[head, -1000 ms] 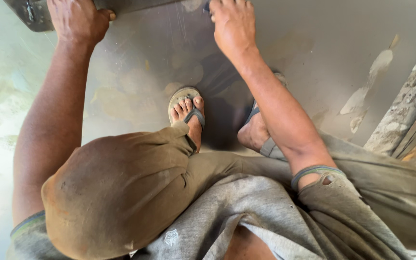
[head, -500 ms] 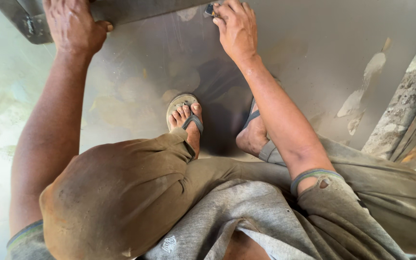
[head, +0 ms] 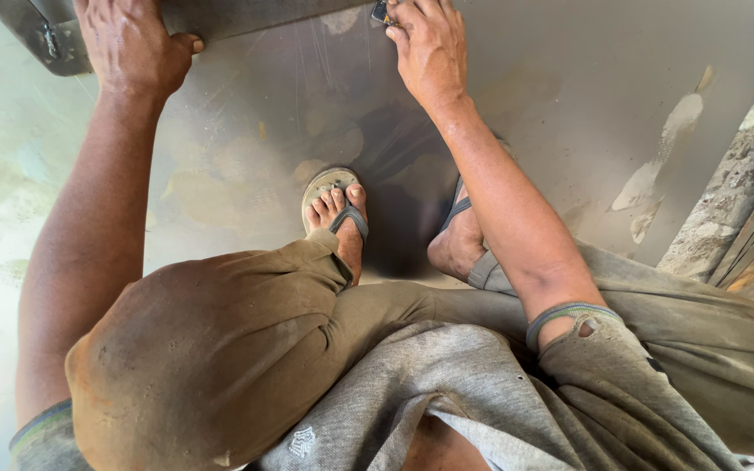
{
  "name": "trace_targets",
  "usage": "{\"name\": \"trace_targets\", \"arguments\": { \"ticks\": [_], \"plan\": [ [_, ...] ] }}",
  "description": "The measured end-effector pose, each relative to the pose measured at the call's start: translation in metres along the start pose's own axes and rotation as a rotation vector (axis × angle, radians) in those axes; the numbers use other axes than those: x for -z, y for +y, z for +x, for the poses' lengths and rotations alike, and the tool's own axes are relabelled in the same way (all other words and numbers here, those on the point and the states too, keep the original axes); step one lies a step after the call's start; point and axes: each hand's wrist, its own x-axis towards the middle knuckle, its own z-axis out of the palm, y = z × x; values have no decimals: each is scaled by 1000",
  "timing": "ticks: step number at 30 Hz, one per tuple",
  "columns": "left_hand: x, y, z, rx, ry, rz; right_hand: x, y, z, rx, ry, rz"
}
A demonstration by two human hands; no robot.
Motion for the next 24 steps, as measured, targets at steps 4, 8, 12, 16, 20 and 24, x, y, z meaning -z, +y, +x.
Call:
{"name": "trace_targets", "arguments": {
  "ticks": [4,8,12,16,20,24],
  "plan": [
    [-3,-2,0,16,-20,-9,4,2,1,20,15,66],
    [-6,-3,-1,21,-16,12,7,3,0,32,13,104],
    [-7,-4,0,26,-21,5,7,3,-1,22,-2,77],
    [-7,-4,1,38,-38,-16,4,5,2,25,1,55],
    [-8,-5,-1,39,-37,-15,4,3,1,27,-8,41],
    [-12,-5,-2,45,-24,2,6,-1,1,8,-23,21]
  ]
}}
